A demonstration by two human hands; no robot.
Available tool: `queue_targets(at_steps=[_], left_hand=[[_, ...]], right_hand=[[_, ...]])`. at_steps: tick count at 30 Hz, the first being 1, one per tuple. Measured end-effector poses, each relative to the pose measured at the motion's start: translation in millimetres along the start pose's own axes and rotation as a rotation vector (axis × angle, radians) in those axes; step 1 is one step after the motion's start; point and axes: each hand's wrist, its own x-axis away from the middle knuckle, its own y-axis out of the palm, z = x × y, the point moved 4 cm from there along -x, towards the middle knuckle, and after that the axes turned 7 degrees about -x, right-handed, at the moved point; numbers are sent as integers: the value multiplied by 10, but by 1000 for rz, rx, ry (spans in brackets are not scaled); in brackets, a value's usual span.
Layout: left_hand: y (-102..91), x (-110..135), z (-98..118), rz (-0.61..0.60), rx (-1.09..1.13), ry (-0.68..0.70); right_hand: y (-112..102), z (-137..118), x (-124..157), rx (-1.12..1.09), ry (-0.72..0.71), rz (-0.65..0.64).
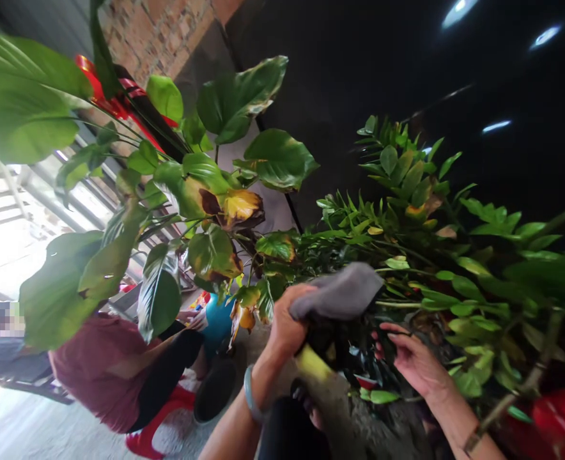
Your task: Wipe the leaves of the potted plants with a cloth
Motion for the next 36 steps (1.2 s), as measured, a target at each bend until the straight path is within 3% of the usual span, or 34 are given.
queue_targets(at_steps=[2,4,6,9,11,12,16,18,19,21,24,25,26,27,28,31,33,34,36], left_hand=[[-110,-181,53,188,-2,44],[-64,-238,47,204,-38,57],[98,-140,-20,29,-102,25],[311,169,-119,-396,-163,-28],[249,253,-94,-459,-122,-21],[154,214,-53,-389,-88,-6],[-267,-181,161,83,-52,113],[-293,-294,213,186,-94,163],[-243,-294,212,173,-123,175],[-49,-176,150,-9,-189,158],[267,190,7,-528,-267,109],[305,288,-17,-650,-262,101],[297,331,-21,-696,-238,96],[248,308,-6,-660,-199,95],[165,225,18,-550,-155,93],[-118,-151,73,-89,-77,99],[-181,-311,60,93,-91,105],[-159,-333,34,111,-116,93],[-35,-254,-38,-26,-198,56]], right_hand=[[20,4,12,20,33,-2],[27,5,13,22,43,3],[6,5,-1,-3,37,5],[-65,12,-32,-41,23,19],[-105,9,-41,-52,-4,46],[-110,5,-39,-57,-18,60],[-28,-12,8,-28,-18,89],[26,-18,27,-8,-15,90],[41,-18,29,-9,-17,90],[40,-3,20,-25,-16,101],[-32,23,-9,-60,-41,149],[-57,25,-17,-64,-61,156],[-74,22,-23,-63,-80,149],[-78,17,-26,-53,-90,126],[-71,13,-25,-38,-88,93],[-14,0,-7,-3,-41,14],[24,-10,8,-1,-16,11],[39,-11,14,-7,-8,12],[54,-4,17,-18,5,1]])
